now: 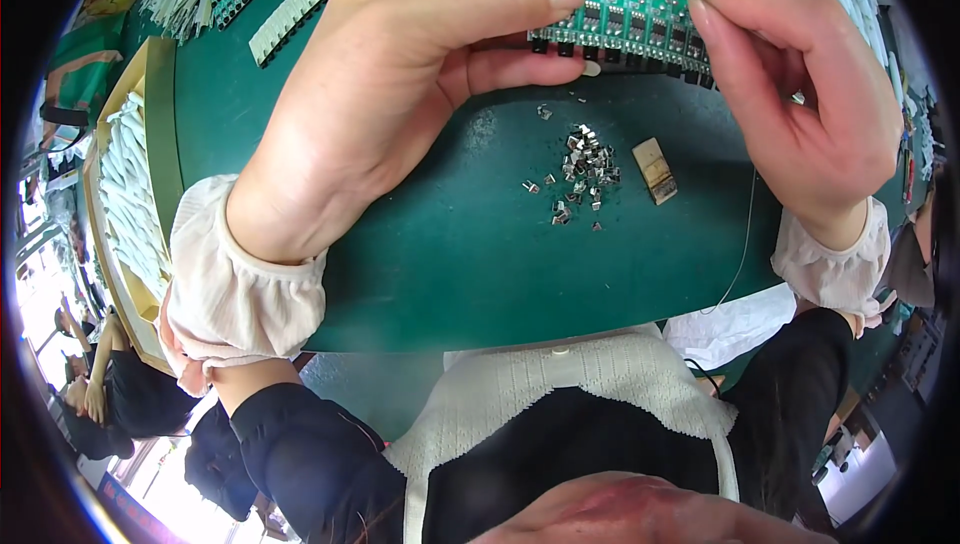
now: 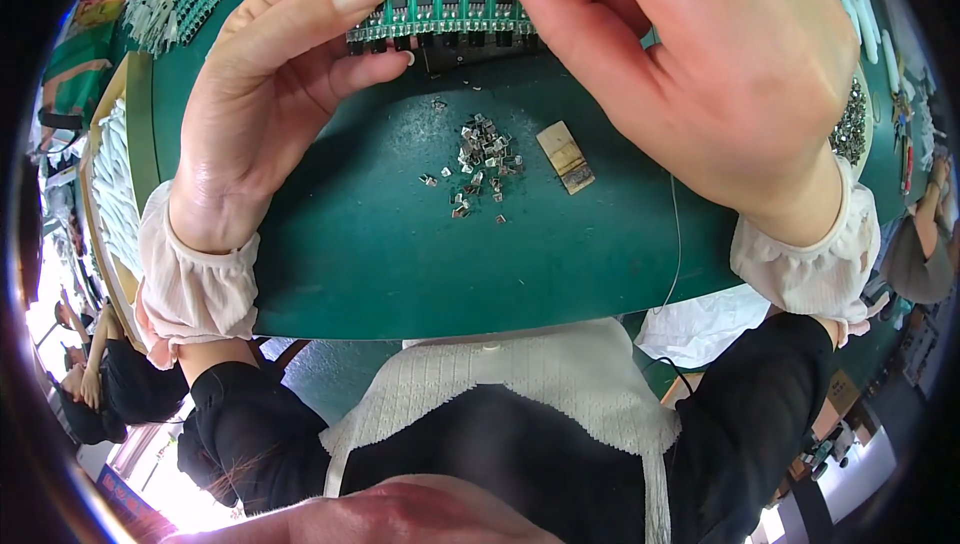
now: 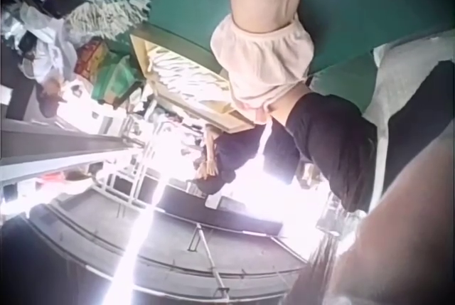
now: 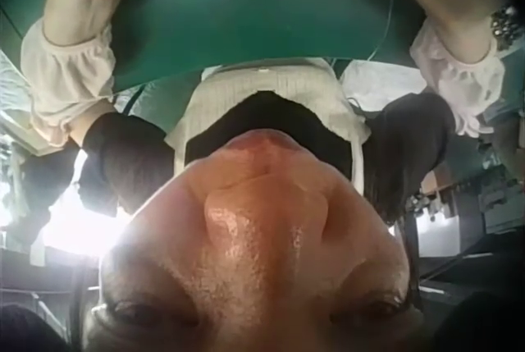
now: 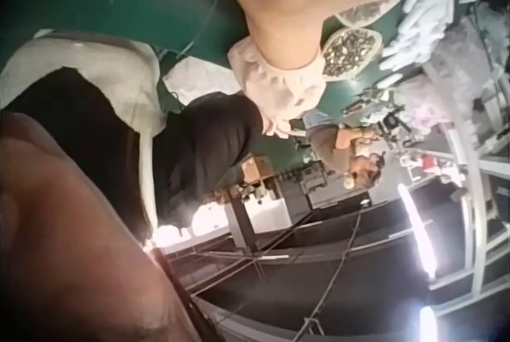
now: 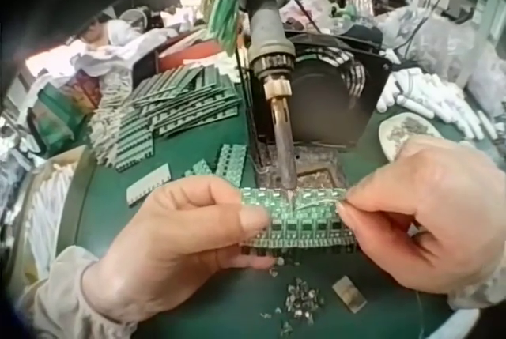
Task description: Assembling metal components onto a green circuit board strip at a factory workstation.
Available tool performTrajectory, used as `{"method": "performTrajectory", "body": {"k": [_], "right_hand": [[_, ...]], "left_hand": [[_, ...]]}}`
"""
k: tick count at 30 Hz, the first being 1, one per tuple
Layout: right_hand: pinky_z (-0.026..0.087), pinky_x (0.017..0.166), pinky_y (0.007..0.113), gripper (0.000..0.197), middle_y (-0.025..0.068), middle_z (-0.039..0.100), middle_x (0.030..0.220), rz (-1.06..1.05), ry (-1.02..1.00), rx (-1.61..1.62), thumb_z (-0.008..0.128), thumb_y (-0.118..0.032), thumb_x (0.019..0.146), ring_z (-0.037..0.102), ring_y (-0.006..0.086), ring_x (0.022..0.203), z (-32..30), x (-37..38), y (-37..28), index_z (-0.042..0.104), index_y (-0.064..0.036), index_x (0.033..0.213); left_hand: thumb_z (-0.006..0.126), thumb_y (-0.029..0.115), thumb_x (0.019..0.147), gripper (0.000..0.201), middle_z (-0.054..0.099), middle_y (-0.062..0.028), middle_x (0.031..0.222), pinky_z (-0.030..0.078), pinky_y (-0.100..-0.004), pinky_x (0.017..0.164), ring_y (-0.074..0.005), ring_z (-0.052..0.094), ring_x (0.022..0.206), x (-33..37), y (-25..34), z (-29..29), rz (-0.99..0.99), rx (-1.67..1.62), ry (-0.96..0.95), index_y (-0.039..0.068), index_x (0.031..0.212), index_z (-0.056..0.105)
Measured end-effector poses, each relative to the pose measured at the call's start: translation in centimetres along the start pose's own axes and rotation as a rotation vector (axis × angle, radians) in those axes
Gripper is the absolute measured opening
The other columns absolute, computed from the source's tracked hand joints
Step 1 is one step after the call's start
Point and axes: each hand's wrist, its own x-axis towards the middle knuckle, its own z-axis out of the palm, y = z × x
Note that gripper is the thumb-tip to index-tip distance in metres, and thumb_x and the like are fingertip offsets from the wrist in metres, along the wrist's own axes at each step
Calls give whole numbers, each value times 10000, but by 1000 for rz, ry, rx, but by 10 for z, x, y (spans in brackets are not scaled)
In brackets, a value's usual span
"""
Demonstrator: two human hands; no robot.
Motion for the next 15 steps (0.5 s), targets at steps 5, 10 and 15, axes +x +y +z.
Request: {"method": "performTrajectory", "body": {"k": [5, 10, 15], "right_hand": [[365, 570, 150, 102, 6, 657, 868, -2, 12, -21, 711, 69, 928, 521, 16, 666, -4, 6, -2, 687, 29, 1018], [383, 589, 148, 96, 11, 664, 882, 9, 26, -42, 708, 58, 937, 537, 21, 688, -5, 7, 0, 684, 32, 1026], [407, 602, 168, 87, 28, 668, 864, 73, 34, -62, 708, 36, 929, 561, 45, 695, -8, 15, 3, 687, 32, 1014]], "left_hand": [[652, 49, 1000, 46, 734, -103, 987, 628, -370, 867, -193, 727, 897, 0, 3, 5, 21, -4, 7, 19, 972, 671], [657, 57, 1000, 50, 735, -104, 997, 618, -354, 866, -191, 724, 905, 3, 3, 2, 4, -29, -10, 12, 999, 681], [673, 113, 983, 90, 710, -25, 988, 635, -307, 837, -106, 707, 881, 6, -6, -12, 198, 313, -36, 37, 1026, 693]]}}
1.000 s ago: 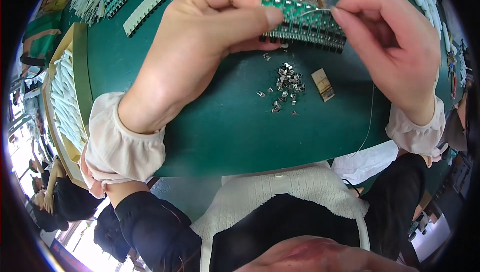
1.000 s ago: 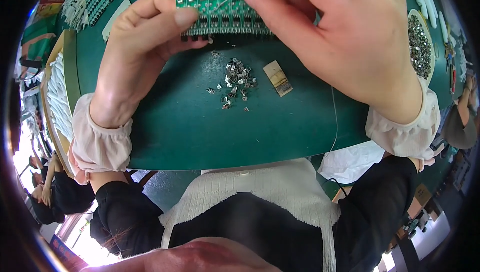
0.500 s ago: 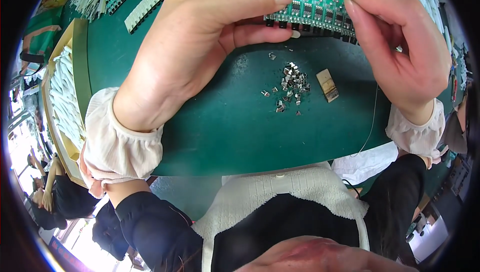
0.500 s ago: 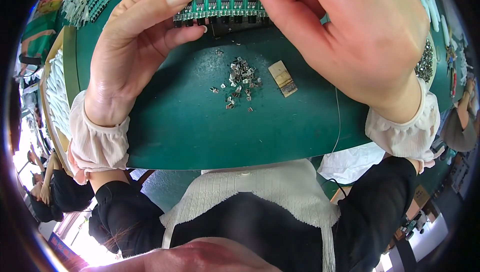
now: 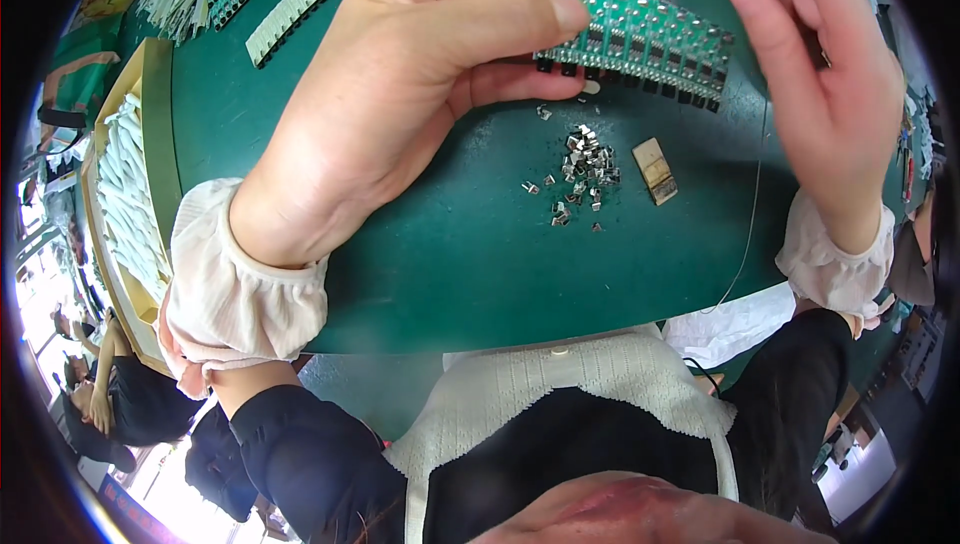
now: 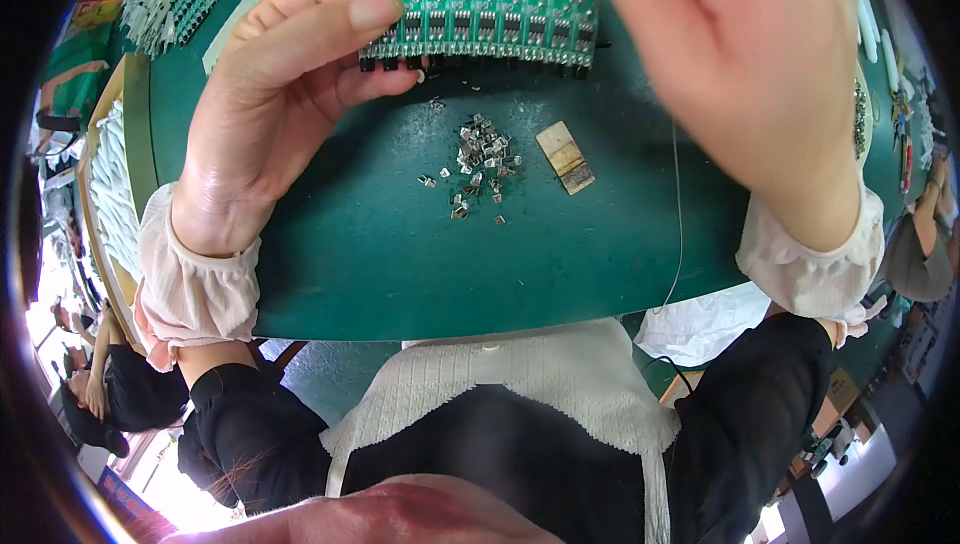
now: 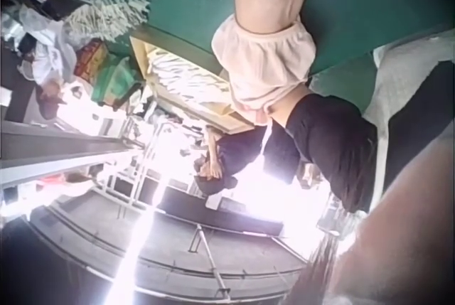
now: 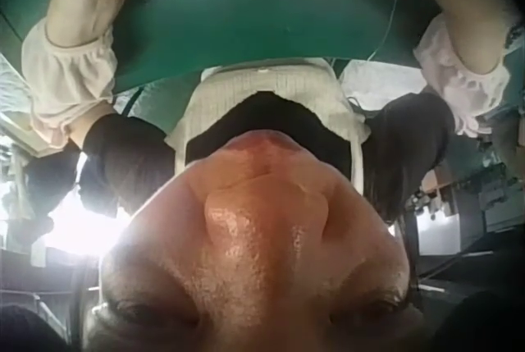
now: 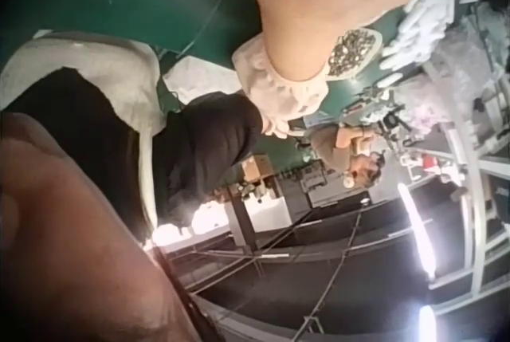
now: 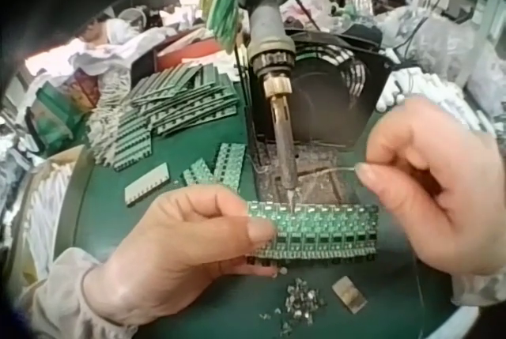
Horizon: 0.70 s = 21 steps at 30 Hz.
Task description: Assembling metal components onto a green circuit board strip at a factory workstation.
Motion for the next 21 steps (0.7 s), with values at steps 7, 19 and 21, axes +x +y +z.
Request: {"method": "performTrajectory", "body": {"k": [7, 19, 21], "right_hand": [[486, 616, 294, 96, 114, 664, 711, 436, -10, -177, 711, -54, 851, 645, 169, 658, -27, 4, 57, 715, 20, 913], [535, 727, 482, 123, 217, 691, 800, 106, -141, -477, 665, -124, 808, 680, 414, 796, -8, -7, 105, 705, -8, 801], [536, 731, 483, 124, 222, 694, 803, 134, -155, -479, 666, -123, 803, 680, 417, 796, -8, -4, 104, 707, -6, 801]], "left_hand": [[678, -8, 954, 31, 703, -51, 992, 590, -288, 810, -115, 684, 864, -14, -9, 23, -15, 221, -64, 16, 967, 663], [699, -148, 834, 135, 691, -168, 1060, 506, -225, 719, -134, 644, 884, -33, -22, 38, 330, 523, -186, -42, 912, 669], [708, -147, 805, 178, 704, -179, 1062, 519, -254, 717, -188, 667, 876, -30, -24, 30, 532, 717, -296, -43, 948, 691]]}}
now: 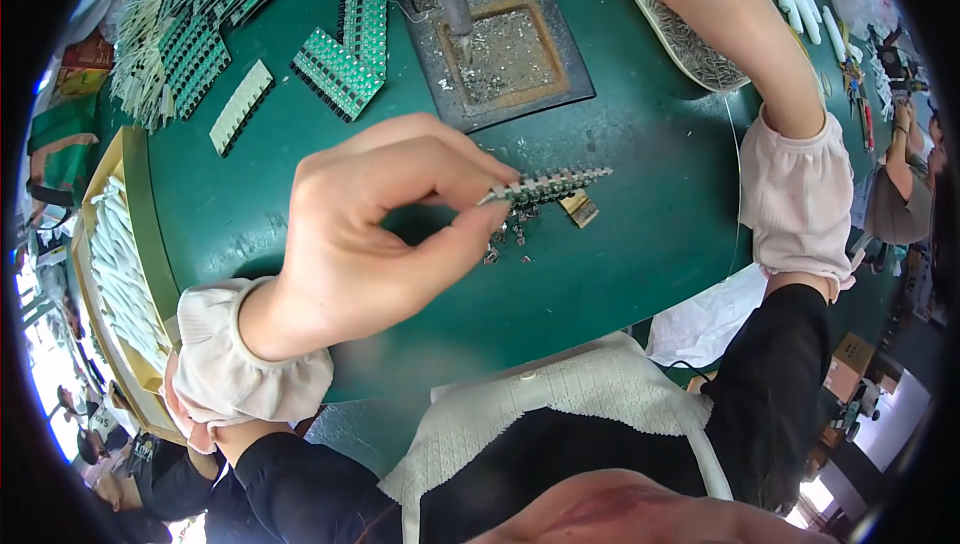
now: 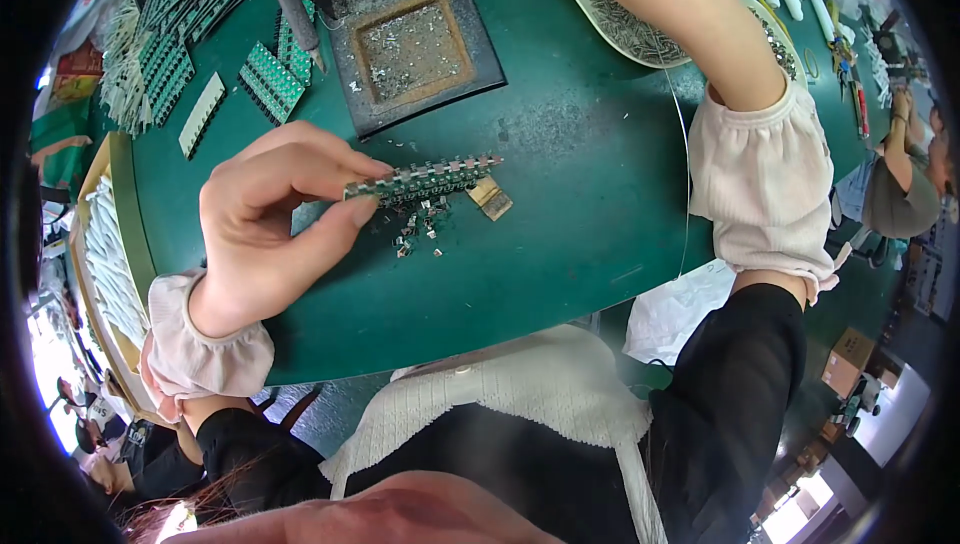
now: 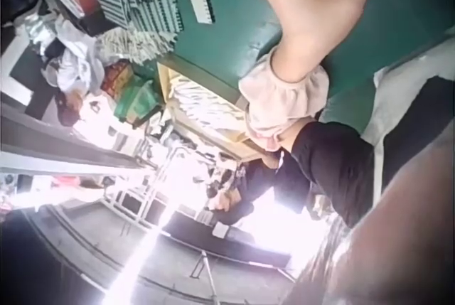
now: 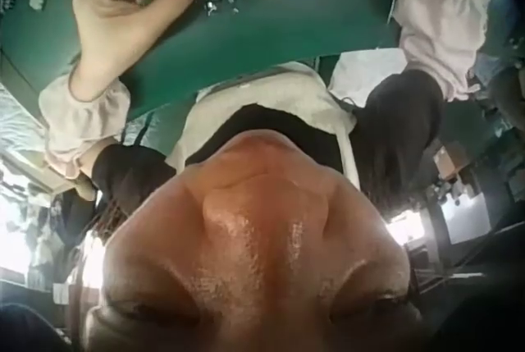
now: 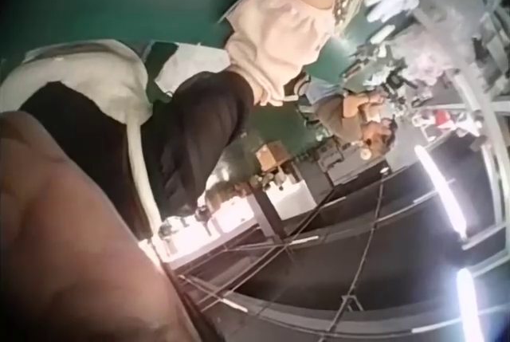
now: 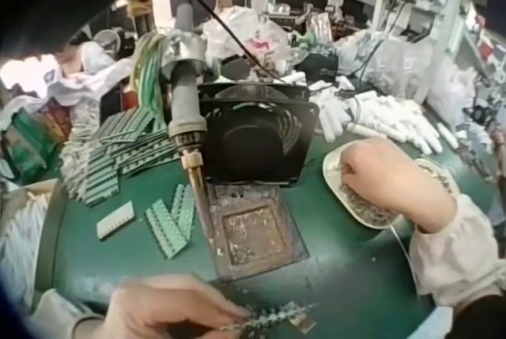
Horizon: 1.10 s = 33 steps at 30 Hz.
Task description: Assembling metal components onto a green circuit board strip at a factory workstation.
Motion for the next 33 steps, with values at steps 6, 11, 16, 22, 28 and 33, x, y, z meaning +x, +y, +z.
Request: {"method": "performTrajectory", "body": {"k": [6, 11, 16, 22, 28, 33], "right_hand": [[534, 681, 418, 133, 197, 686, 753, 126, -59, 225, 696, -120, 818, 677, 356, 714, -33, 11, -42, 691, 11, 800], [376, 684, 203, 60, -54, 554, 848, -156, -290, 992, 687, -57, 968, 459, 21, 756, -16, -1, -36, 652, -24, 934], [374, 663, 207, 79, -10, 561, 927, -201, -460, 1233, 753, -11, 880, 503, 54, 821, -23, -15, -75, 684, -23, 918], [351, 615, 215, 96, -5, 566, 942, -251, -507, 1256, 778, -6, 824, 497, 53, 764, -25, -19, -84, 721, -35, 894], [341, 603, 214, 103, -11, 561, 925, -236, -482, 1329, 789, -11, 815, 486, 47, 740, -21, -21, -86, 726, -40, 891], [340, 591, 211, 113, -7, 562, 928, -298, -449, 1245, 799, -16, 809, 489, 50, 738, -19, -22, -83, 730, -41, 895]], "left_hand": [[765, -104, 711, 349, 709, -171, 1066, 546, -354, 715, -285, 669, 850, 10, 3, -9, 431, 599, 27, -22, 1048, 726], [778, -53, 718, 341, 708, -179, 1071, 551, -363, 712, -293, 669, 851, 12, -2, -10, 535, 648, 51, -34, 1054, 719], [775, -27, 710, 363, 712, -187, 1056, 585, -368, 752, -313, 694, 910, 6, -6, -12, 601, 723, 89, -51, 1066, 711], [766, 4, 696, 368, 712, -190, 1073, 608, -391, 822, -342, 705, 972, 7, -7, -11, 665, 775, 96, -51, 1056, 710], [764, 8, 694, 374, 696, -208, 1126, 607, -406, 839, -344, 702, 995, 6, -1, -12, 619, 731, 63, -58, 1058, 708], [766, 4, 689, 376, 699, -213, 1110, 612, -409, 827, -349, 709, 980, 8, -4, -10, 651, 731, 85, -67, 1052, 700]]}}
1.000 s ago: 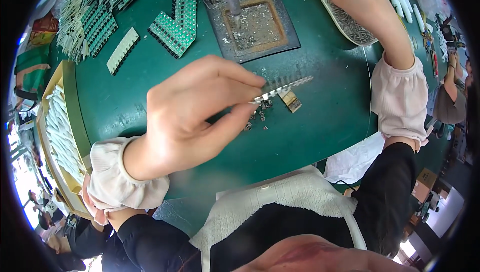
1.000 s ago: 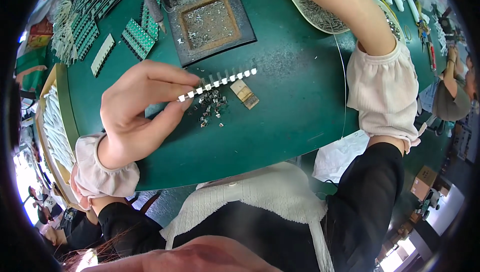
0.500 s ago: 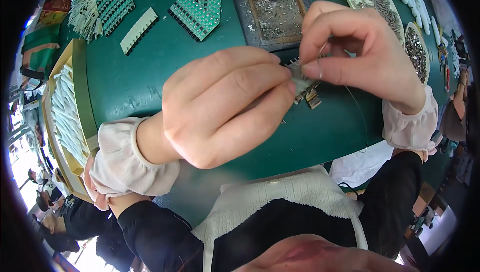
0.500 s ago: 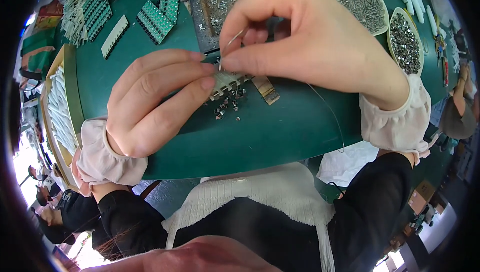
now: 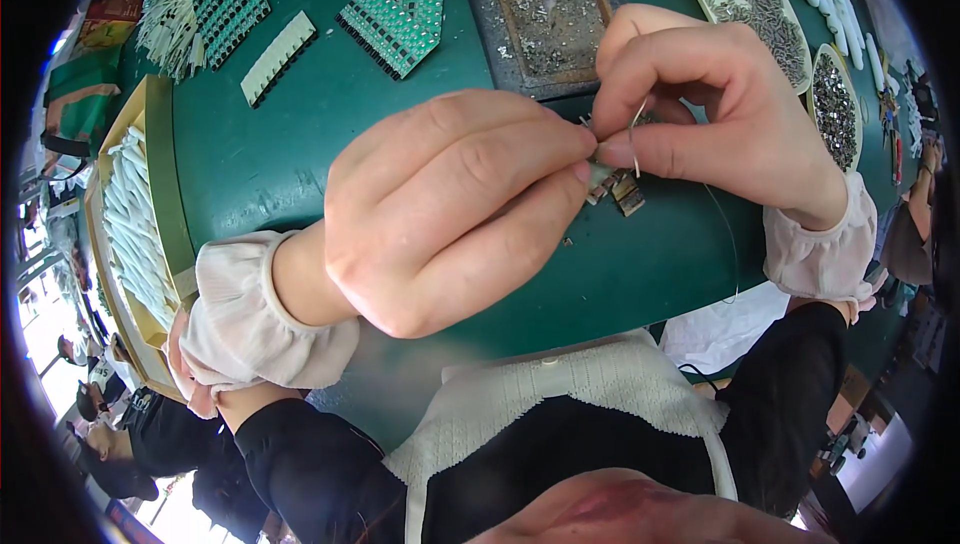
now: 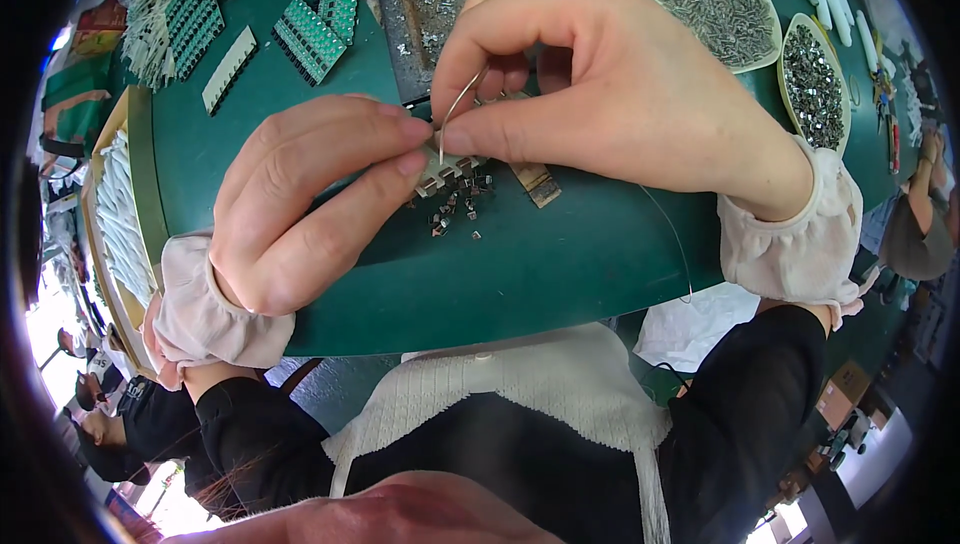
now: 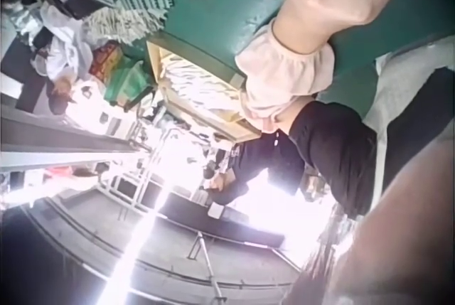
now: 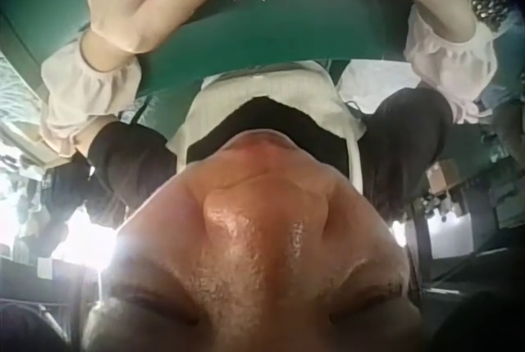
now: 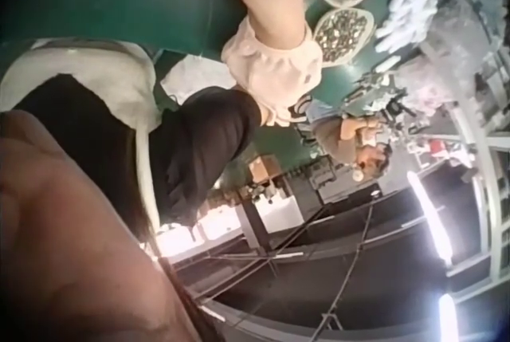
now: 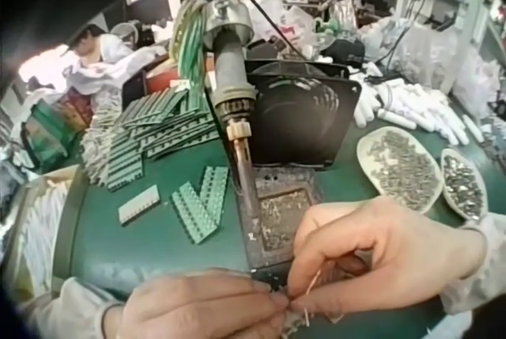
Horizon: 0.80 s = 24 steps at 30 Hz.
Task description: Assembling metal components onto a green circuit board strip at a factory workstation.
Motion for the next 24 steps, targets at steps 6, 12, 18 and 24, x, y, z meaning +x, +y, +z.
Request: {"method": "performTrajectory", "body": {"k": [6, 12, 18, 24], "right_hand": [[376, 603, 211, 134, 5, 584, 950, -80, -24, -122, 797, -6, 813, 508, 50, 760, -3, 0, -1, 724, -33, 921], [391, 596, 195, 161, 5, 577, 918, 53, 211, 79, 750, 56, 863, 509, 30, 749, -5, -4, 6, 668, -1, 990], [368, 571, 181, 150, 4, 577, 877, -109, 306, -199, 732, 79, 878, 493, 24, 700, 1, -6, 2, 661, 10, 991], [346, 545, 168, 142, 3, 578, 837, -272, 399, -467, 714, 102, 892, 478, 18, 652, 8, -5, -1, 654, 22, 993]], "left_hand": [[769, -28, 698, 338, 716, -213, 1049, 621, -399, 767, -353, 729, 912, -1, 1, 5, 16, -43, 36, -72, 1024, 693], [764, -67, 728, 282, 719, -208, 1057, 615, -384, 744, -339, 733, 908, -3, 2, 5, -4, -68, 23, -71, 1000, 694], [731, -116, 853, 171, 727, -133, 1022, 562, -291, 817, -215, 708, 885, 6, 3, 0, -709, -531, 32, -76, 1017, 700], [684, 118, 991, 113, 717, -38, 1005, 578, -278, 860, -105, 687, 918, 5, -23, 0, -1227, -1197, 180, 26, 1054, 703]]}}
